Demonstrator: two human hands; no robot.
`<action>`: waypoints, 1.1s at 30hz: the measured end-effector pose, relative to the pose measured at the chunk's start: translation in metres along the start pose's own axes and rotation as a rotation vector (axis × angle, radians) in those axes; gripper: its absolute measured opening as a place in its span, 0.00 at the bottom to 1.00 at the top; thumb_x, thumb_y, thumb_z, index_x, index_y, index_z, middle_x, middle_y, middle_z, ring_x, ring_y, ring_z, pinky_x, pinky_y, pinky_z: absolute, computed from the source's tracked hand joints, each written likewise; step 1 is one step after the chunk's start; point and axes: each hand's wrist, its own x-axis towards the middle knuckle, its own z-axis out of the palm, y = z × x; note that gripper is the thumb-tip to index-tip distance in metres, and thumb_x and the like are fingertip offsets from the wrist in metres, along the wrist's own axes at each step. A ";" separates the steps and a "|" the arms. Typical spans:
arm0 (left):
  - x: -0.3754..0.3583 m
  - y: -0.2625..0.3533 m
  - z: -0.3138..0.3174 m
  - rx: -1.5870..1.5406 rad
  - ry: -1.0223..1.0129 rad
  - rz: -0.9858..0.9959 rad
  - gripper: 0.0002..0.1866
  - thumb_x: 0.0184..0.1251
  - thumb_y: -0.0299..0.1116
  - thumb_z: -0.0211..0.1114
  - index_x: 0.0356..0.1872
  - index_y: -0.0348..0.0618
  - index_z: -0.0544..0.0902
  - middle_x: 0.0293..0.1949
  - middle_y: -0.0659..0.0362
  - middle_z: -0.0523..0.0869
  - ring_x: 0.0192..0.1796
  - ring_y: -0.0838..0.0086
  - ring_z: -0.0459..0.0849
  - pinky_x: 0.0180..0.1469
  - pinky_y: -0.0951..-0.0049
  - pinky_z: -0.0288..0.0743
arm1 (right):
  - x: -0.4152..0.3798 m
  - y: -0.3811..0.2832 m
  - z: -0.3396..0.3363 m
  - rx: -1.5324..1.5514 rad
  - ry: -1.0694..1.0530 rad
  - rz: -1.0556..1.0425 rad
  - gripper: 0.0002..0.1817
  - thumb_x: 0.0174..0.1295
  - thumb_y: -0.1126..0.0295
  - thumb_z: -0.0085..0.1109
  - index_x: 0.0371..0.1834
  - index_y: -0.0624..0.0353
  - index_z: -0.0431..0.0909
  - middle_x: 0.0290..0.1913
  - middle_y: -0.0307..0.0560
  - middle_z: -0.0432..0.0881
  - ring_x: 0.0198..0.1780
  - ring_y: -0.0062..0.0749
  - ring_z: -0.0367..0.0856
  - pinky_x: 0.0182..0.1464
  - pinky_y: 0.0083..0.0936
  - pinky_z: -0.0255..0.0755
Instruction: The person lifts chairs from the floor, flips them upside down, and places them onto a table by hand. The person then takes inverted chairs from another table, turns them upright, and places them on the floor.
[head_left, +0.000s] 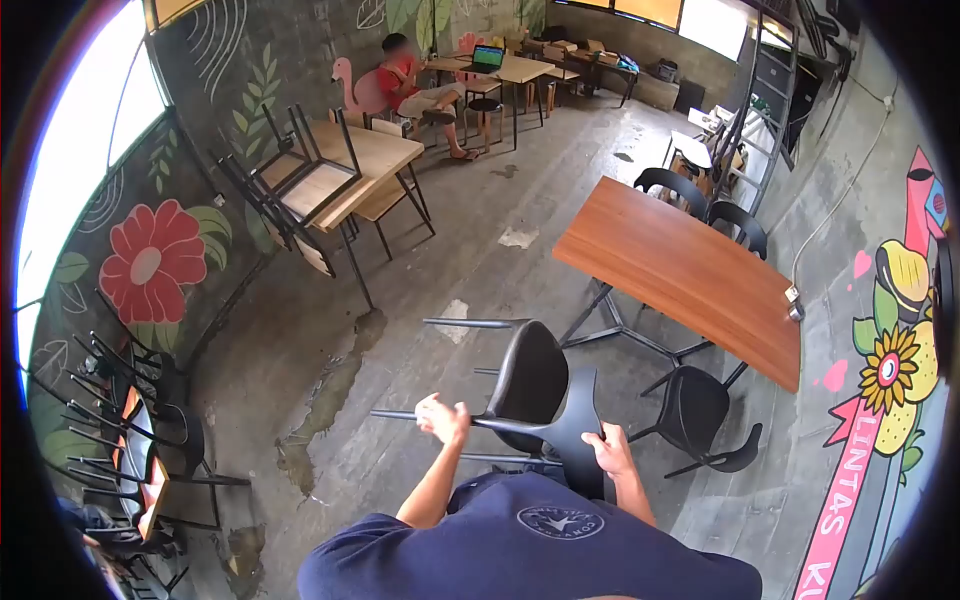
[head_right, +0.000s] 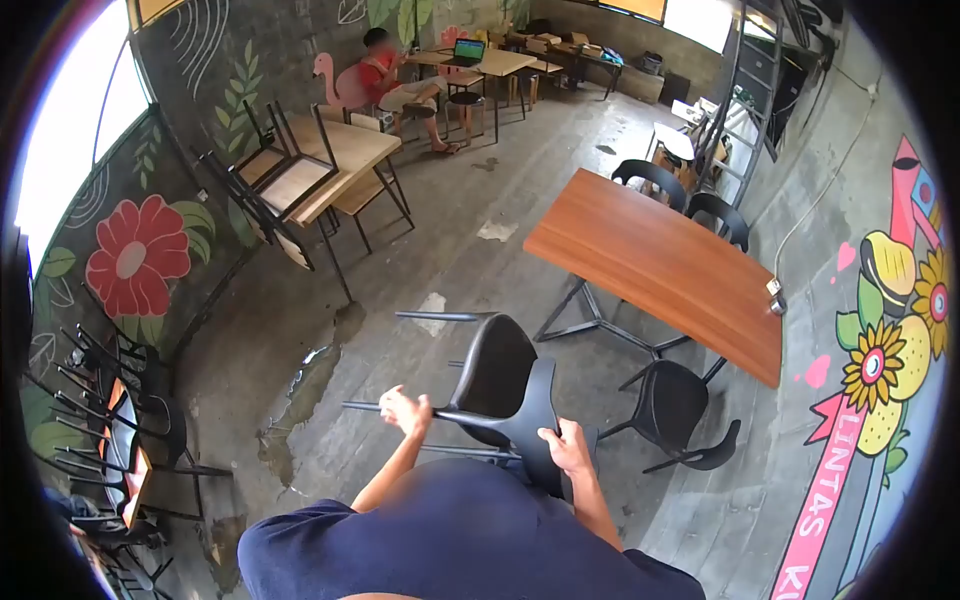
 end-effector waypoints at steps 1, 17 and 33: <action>0.009 -0.020 0.010 0.109 -0.001 -0.284 0.33 0.42 0.39 0.68 0.54 0.45 0.68 0.54 0.49 0.66 0.60 0.55 0.62 0.59 0.51 0.60 | -0.004 0.001 -0.001 0.005 -0.010 0.012 0.05 0.52 0.76 0.56 0.28 0.67 0.78 0.24 0.33 0.76 0.26 0.15 0.67 0.28 0.18 0.62; 0.021 -0.061 -0.016 -2.143 -0.605 -1.064 0.21 0.55 0.41 0.61 0.12 0.51 0.59 0.12 0.66 0.57 0.17 0.74 0.59 0.30 0.70 0.61 | -0.020 0.032 -0.035 0.026 0.391 0.214 0.07 0.49 0.75 0.58 0.31 0.67 0.79 0.25 0.36 0.76 0.30 0.20 0.71 0.33 0.23 0.66; -0.079 0.082 -0.055 -1.628 -1.665 0.134 0.14 0.56 0.27 0.61 0.14 0.42 0.68 0.24 0.61 0.72 0.34 0.72 0.68 0.52 0.69 0.61 | -0.013 -0.042 -0.007 -0.273 0.294 -0.249 0.25 0.47 0.68 0.66 0.51 0.60 0.73 0.50 0.54 0.77 0.53 0.44 0.76 0.51 0.34 0.72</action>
